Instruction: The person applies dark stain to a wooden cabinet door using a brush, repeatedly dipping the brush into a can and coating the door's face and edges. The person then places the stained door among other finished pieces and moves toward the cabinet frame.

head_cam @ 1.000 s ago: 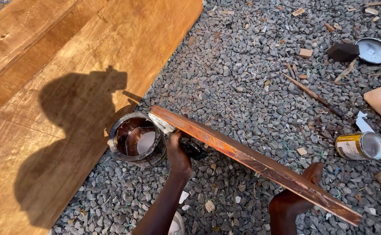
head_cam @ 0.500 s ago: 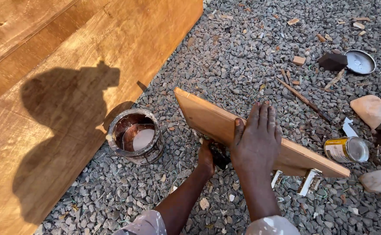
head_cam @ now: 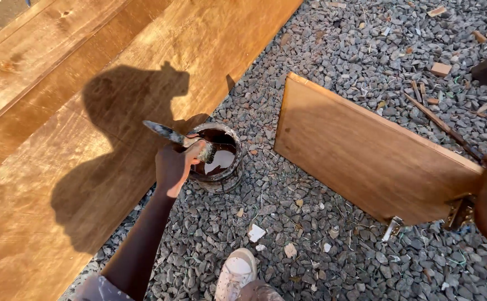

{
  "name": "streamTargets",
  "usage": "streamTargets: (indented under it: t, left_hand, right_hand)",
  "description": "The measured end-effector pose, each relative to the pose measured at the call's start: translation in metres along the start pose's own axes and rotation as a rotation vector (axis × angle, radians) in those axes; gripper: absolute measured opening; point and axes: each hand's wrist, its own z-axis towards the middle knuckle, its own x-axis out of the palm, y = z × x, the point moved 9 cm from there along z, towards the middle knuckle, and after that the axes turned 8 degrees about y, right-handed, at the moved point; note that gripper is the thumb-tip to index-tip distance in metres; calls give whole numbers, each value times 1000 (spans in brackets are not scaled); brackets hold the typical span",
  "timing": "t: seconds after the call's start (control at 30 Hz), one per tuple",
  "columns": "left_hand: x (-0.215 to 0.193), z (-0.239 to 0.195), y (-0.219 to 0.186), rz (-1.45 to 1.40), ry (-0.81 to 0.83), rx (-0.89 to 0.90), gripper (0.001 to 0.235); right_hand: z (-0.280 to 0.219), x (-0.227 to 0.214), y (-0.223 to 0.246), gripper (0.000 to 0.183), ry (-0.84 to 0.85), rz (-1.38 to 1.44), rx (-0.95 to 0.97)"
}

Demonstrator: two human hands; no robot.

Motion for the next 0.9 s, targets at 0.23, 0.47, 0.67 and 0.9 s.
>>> streamTargets:
  t: [0.23,0.47,0.67,0.9]
  left_hand:
    - [93,114,71,601,143,97,18]
    - [37,55,9,629,-37,241,33]
    - [-59,-5,36,385,-107,-112,42]
    - [92,-63,-47,-728,431,159,37]
  right_hand:
    - [-21,6,-13,19,-165,597,303]
    - [-35,-29,42,32,-330,602,81]
    - [-45,-26,41,35,-437,860,247]
    - [-62,-17,36,25,-565,1255,221]
